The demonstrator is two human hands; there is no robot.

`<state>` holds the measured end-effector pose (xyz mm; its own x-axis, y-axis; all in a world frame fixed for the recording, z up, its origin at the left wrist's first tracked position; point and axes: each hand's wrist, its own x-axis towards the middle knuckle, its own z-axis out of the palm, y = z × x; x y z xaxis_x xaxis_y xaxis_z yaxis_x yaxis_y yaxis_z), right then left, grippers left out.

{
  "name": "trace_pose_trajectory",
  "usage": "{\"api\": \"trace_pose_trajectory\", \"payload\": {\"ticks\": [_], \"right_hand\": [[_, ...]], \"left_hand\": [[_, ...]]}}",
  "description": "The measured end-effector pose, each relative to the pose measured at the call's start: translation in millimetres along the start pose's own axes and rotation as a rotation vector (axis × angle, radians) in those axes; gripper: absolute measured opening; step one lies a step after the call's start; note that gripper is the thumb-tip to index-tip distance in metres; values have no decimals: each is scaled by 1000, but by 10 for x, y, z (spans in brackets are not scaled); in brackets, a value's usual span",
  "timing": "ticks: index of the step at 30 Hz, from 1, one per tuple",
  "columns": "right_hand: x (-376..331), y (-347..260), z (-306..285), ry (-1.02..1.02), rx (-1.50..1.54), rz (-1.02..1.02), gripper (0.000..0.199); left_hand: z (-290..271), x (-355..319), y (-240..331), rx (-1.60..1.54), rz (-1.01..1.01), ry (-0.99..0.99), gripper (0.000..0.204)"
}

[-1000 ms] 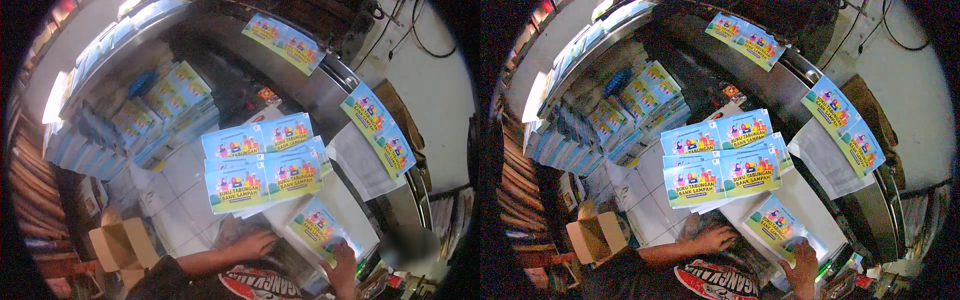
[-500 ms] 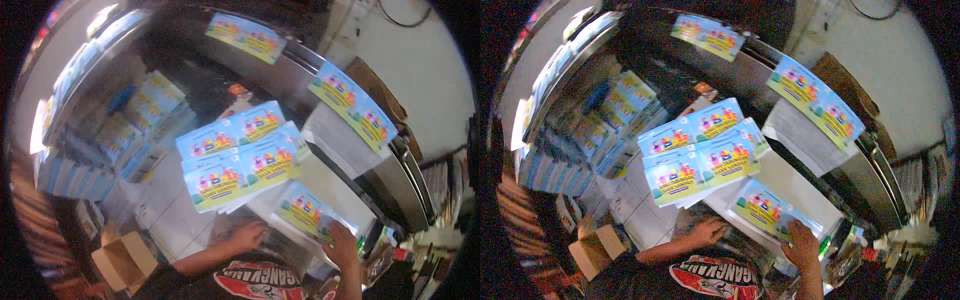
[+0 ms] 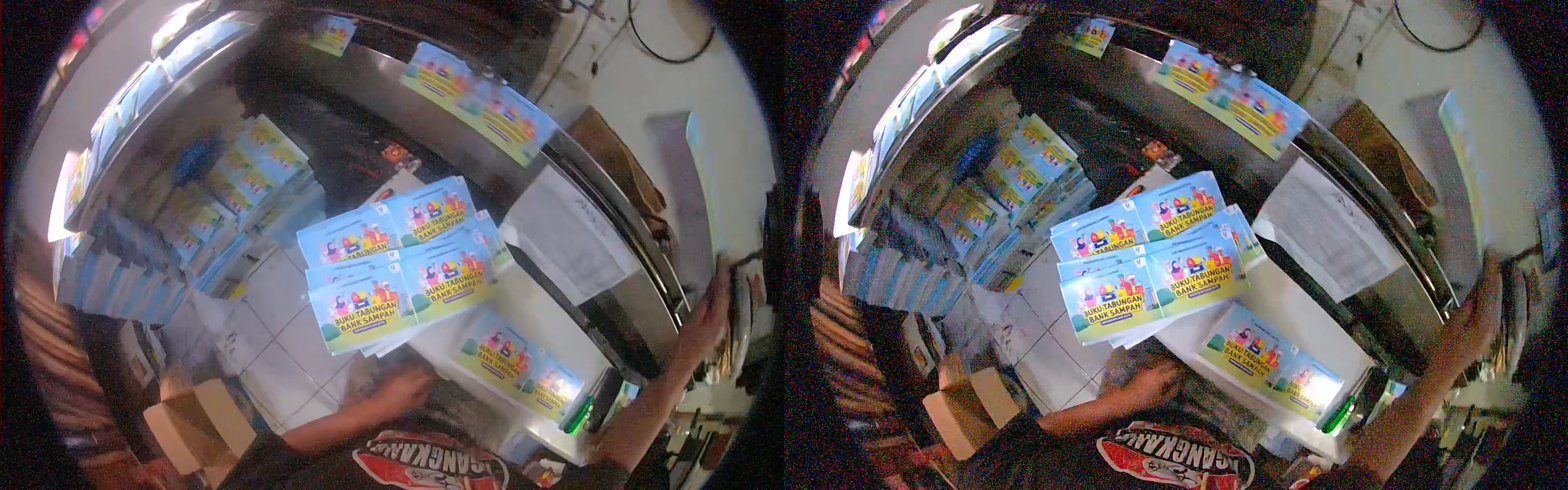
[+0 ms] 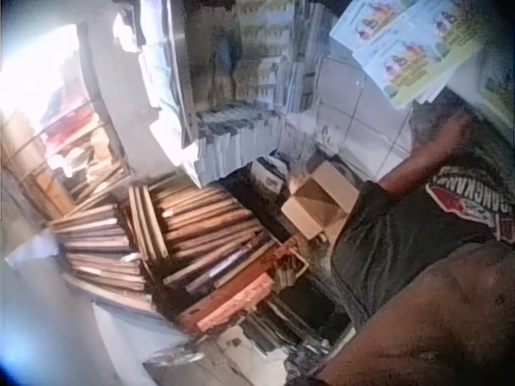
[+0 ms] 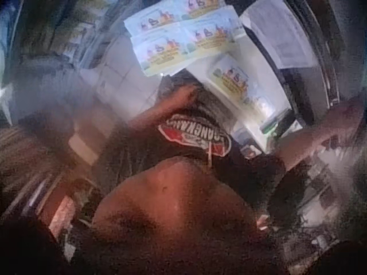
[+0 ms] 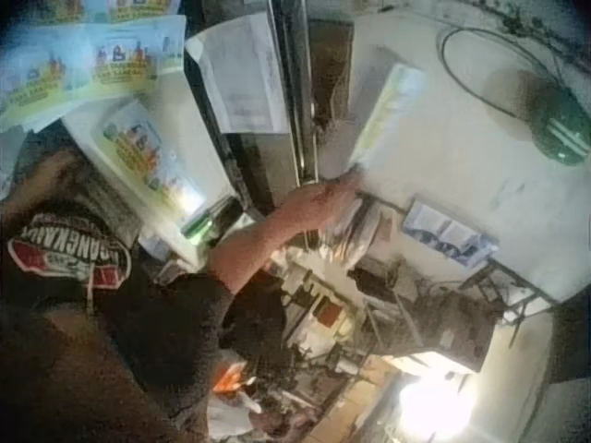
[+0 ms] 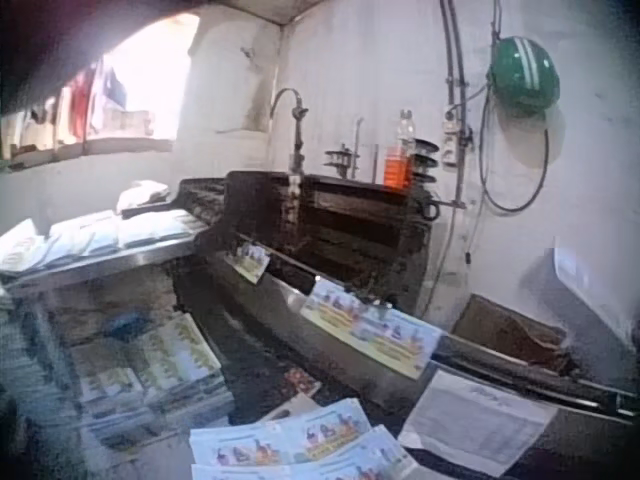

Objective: The person aligns a stack of printed booklets by hand, then separates, folds, and organizes them into stacks on the table.

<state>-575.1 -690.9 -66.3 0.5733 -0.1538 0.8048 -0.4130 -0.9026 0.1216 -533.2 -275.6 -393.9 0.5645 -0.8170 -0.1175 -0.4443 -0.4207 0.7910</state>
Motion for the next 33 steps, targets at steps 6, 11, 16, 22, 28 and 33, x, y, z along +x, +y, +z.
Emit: {"api": "trace_pose_trajectory", "payload": {"ticks": [6,11,16,22,28,33], "right_hand": [[95,-202,1649,-288,-253,-216,59],[-385,-916,1542,-613,65,-215,38],[-1162,-1076,629,-929,332,3,39],[-1936,-1170,-175,-1205,241,-98,89],[-1899,-1072,-115,-1212,364,76,84],[-1745,-776,-100,-1180,486,194,49]], "left_hand": [[-96,143,38,-36,12,-141,41],[94,22,-79,-125,65,92,38],[17,-5,17,-83,18,22,39],[160,50,1,-8,191,163,34],[40,67,122,-157,62,22,31],[96,72,70,-128,85,91,30]]}}
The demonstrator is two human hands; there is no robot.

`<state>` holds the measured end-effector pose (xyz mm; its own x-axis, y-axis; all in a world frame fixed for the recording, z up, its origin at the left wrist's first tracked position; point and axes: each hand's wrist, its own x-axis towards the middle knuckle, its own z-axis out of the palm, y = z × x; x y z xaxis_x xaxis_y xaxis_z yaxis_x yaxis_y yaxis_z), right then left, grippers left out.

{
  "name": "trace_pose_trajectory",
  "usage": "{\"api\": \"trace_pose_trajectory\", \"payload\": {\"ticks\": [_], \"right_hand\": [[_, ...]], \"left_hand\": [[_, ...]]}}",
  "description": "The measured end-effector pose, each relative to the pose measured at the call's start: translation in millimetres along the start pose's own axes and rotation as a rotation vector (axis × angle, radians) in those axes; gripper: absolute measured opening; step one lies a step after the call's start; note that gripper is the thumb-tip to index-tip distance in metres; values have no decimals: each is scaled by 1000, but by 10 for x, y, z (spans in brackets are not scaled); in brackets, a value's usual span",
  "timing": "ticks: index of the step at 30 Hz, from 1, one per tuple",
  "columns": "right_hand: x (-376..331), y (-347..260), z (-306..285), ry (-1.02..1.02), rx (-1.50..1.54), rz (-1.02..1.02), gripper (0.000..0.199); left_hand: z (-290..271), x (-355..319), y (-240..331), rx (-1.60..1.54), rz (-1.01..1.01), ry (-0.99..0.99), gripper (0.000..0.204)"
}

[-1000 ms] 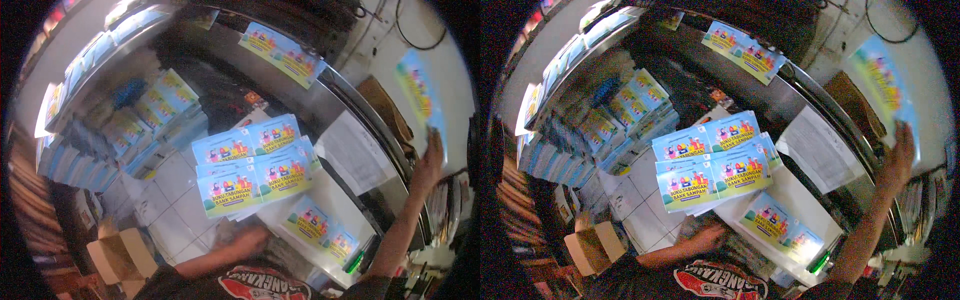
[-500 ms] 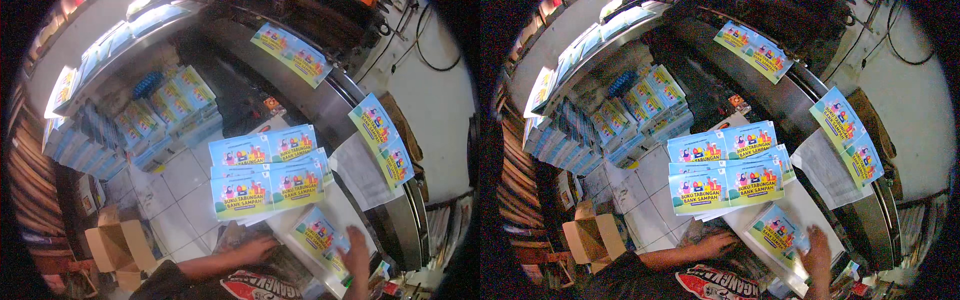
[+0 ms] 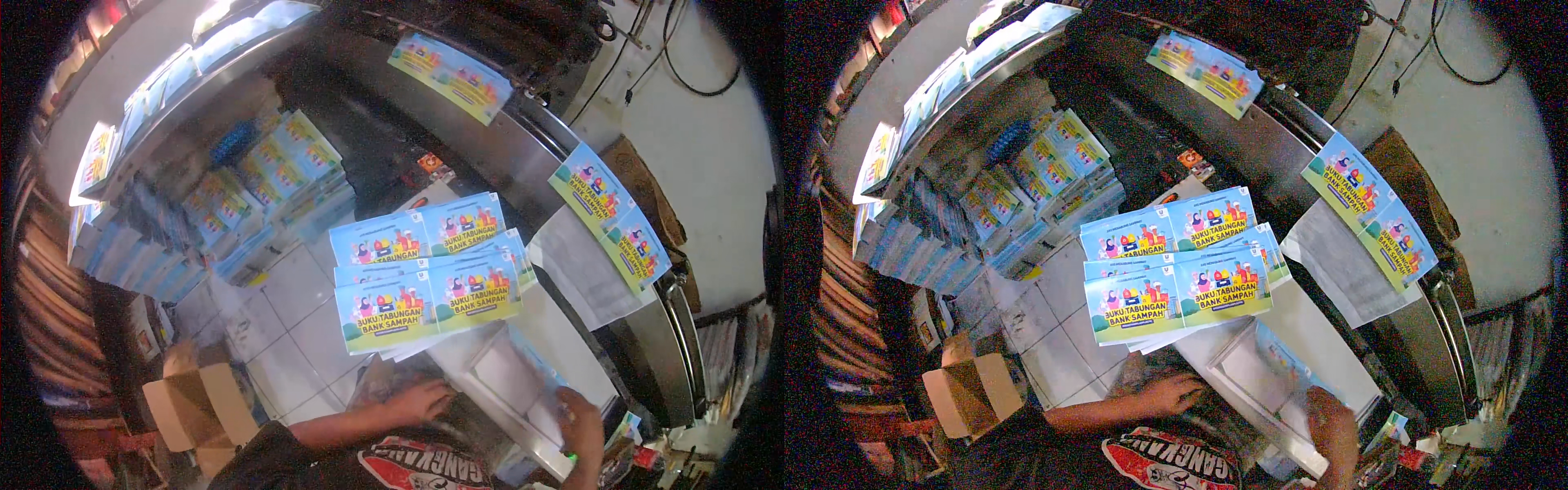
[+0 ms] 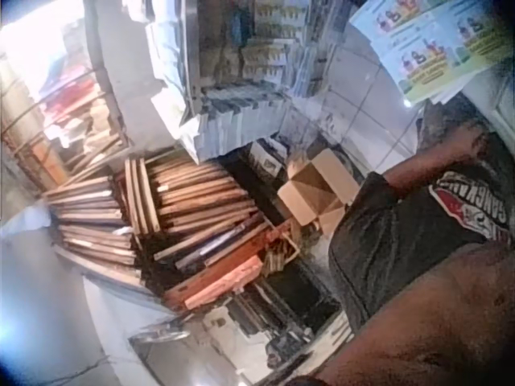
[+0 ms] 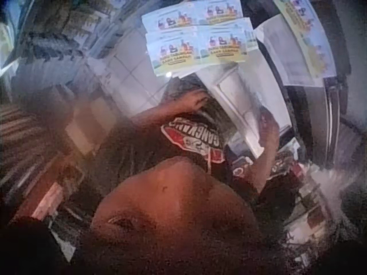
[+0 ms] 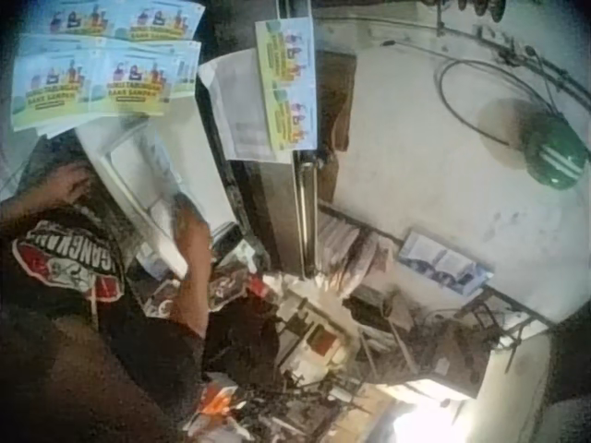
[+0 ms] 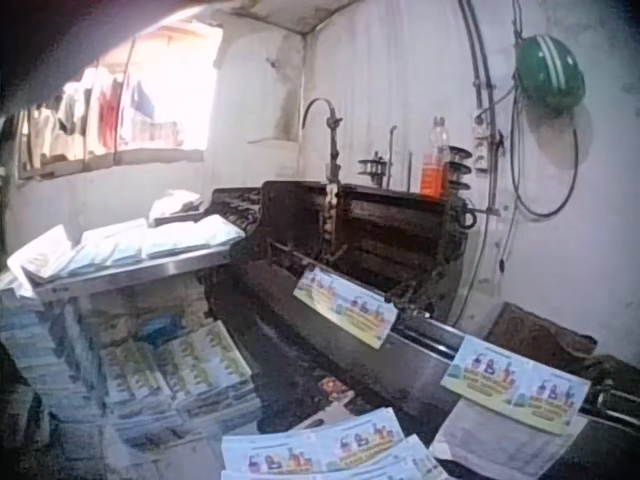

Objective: The person aligns a stack of printed booklets by hand, then separates, folds, and organizes them into stacks on the table.

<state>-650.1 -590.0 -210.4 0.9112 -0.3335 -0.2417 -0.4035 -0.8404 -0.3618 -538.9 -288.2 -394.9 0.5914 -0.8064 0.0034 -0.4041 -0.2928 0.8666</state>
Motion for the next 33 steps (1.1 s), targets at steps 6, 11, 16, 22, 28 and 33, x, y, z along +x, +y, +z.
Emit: {"api": "trace_pose_trajectory", "payload": {"ticks": [6,11,16,22,28,33], "right_hand": [[247,574,-1508,807,-211,110,32],[1757,-21,-1869,1125,-663,-314,50],[2494,-326,-875,827,-711,-291,37],[1576,-412,-289,421,-303,-166,36],[147,-380,176,-120,-331,-58,94],[-44,-149,352,-7,-353,-162,97]], "left_hand": [[-40,-29,-46,-7,58,78,29],[-124,2,-4,14,17,33,33],[-115,14,-26,-31,-9,18,35],[-101,-42,-57,1,-78,-59,34],[7,27,-46,81,151,80,30],[90,1,-50,-17,38,6,28]]}}
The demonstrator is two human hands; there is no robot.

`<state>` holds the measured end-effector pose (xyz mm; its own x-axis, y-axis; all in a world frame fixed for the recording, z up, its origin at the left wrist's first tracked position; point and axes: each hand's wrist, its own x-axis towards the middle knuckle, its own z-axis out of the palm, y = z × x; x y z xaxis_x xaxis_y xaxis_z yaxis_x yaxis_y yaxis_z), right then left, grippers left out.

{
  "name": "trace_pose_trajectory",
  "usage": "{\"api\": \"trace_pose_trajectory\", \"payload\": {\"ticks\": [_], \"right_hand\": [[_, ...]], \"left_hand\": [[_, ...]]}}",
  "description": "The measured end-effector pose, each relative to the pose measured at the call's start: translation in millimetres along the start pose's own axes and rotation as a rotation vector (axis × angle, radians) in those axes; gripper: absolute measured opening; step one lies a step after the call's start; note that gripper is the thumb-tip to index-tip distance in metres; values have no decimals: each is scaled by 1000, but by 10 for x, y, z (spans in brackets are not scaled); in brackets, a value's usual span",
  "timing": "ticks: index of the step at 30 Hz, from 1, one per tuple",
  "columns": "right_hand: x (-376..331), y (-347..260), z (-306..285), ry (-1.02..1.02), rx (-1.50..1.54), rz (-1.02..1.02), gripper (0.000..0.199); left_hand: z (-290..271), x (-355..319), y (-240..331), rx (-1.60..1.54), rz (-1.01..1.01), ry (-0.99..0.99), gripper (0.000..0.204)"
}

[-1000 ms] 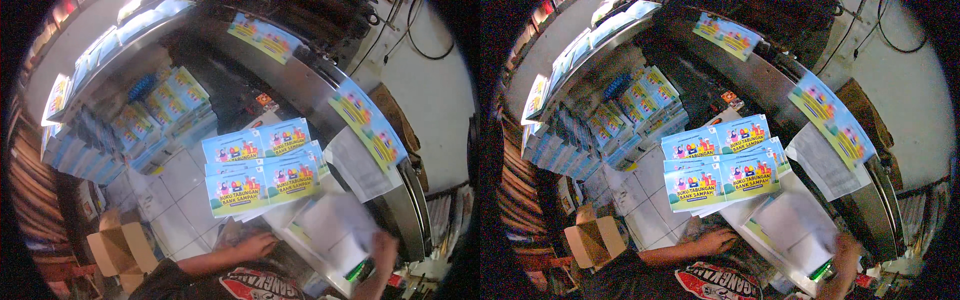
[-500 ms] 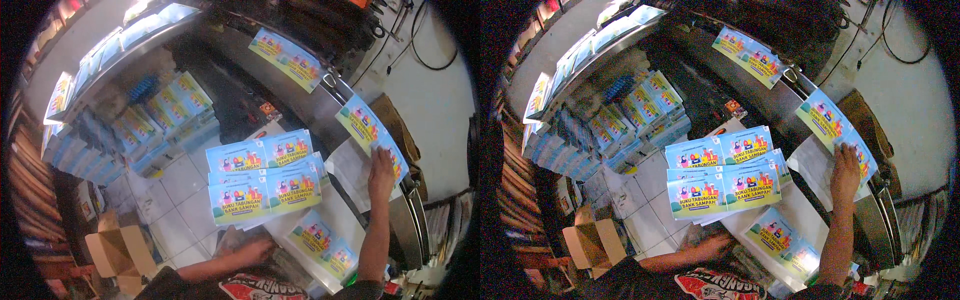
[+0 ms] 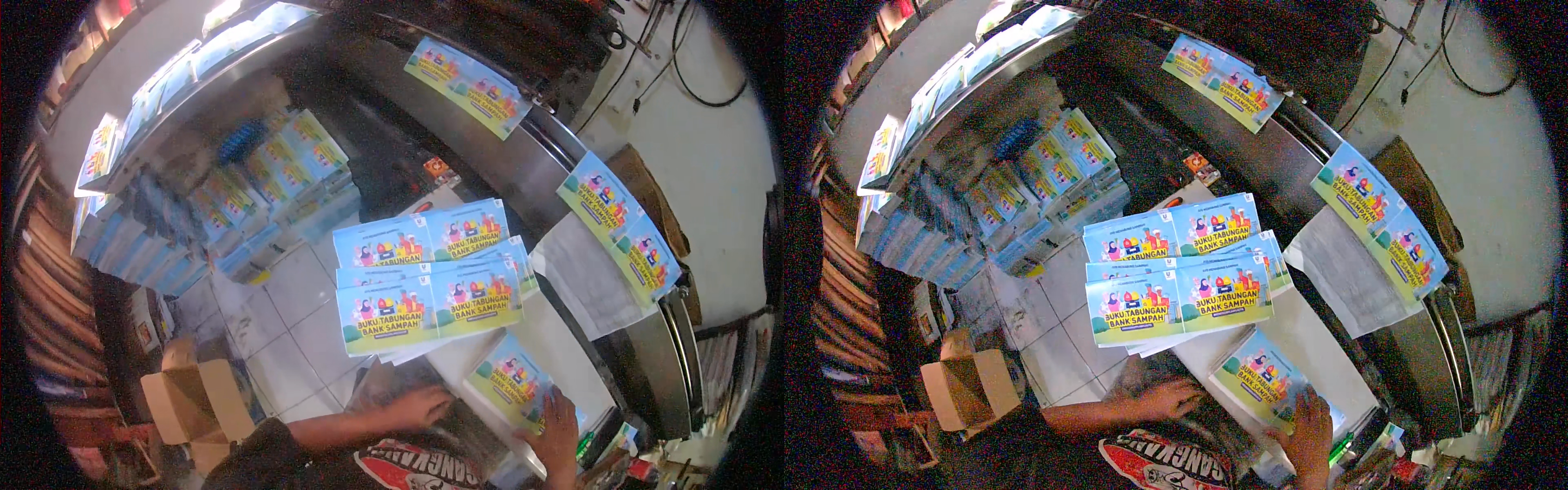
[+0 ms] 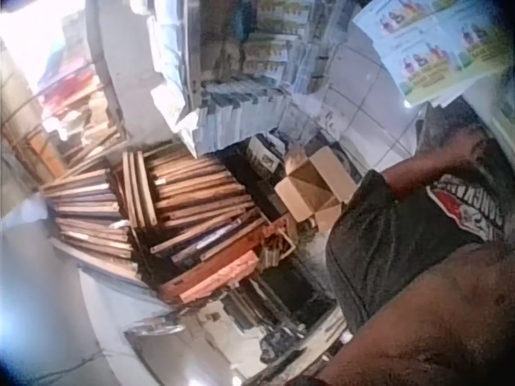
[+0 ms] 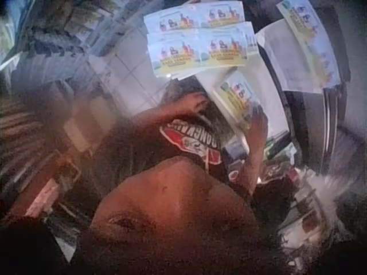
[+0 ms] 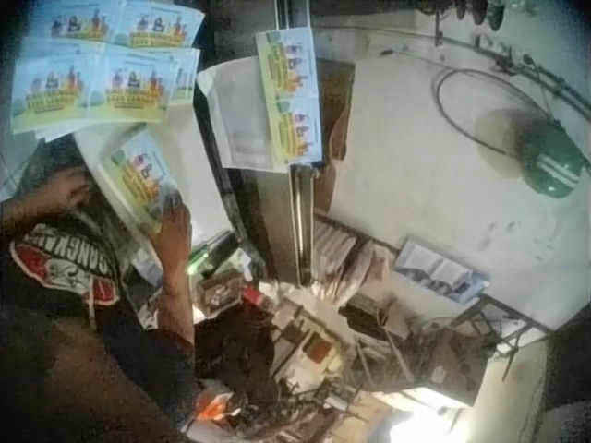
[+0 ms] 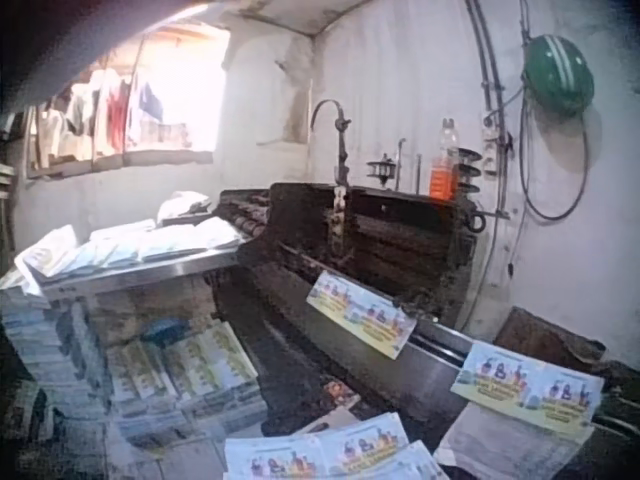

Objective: The person aligns a stack of printed booklets by hand, then separates, folds, and organizes them into stacks on the table.

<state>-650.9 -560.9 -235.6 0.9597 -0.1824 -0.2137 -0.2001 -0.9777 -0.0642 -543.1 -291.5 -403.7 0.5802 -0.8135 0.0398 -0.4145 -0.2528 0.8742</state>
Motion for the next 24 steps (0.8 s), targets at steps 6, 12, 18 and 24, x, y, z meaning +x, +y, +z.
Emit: {"api": "trace_pose_trajectory", "payload": {"ticks": [6,12,18,24], "right_hand": [[60,133,-274,-65,187,-18,62],[117,1171,-930,352,98,452,32],[1232,1059,-2045,1169,-304,73,44],[2409,745,-963,701,-441,61,51]], "left_hand": [[-39,17,13,-42,0,-1,29],[-179,-15,35,-44,-86,-121,35],[-263,46,79,0,-89,-123,36],[-110,-31,-153,-31,-36,-34,36]]}}
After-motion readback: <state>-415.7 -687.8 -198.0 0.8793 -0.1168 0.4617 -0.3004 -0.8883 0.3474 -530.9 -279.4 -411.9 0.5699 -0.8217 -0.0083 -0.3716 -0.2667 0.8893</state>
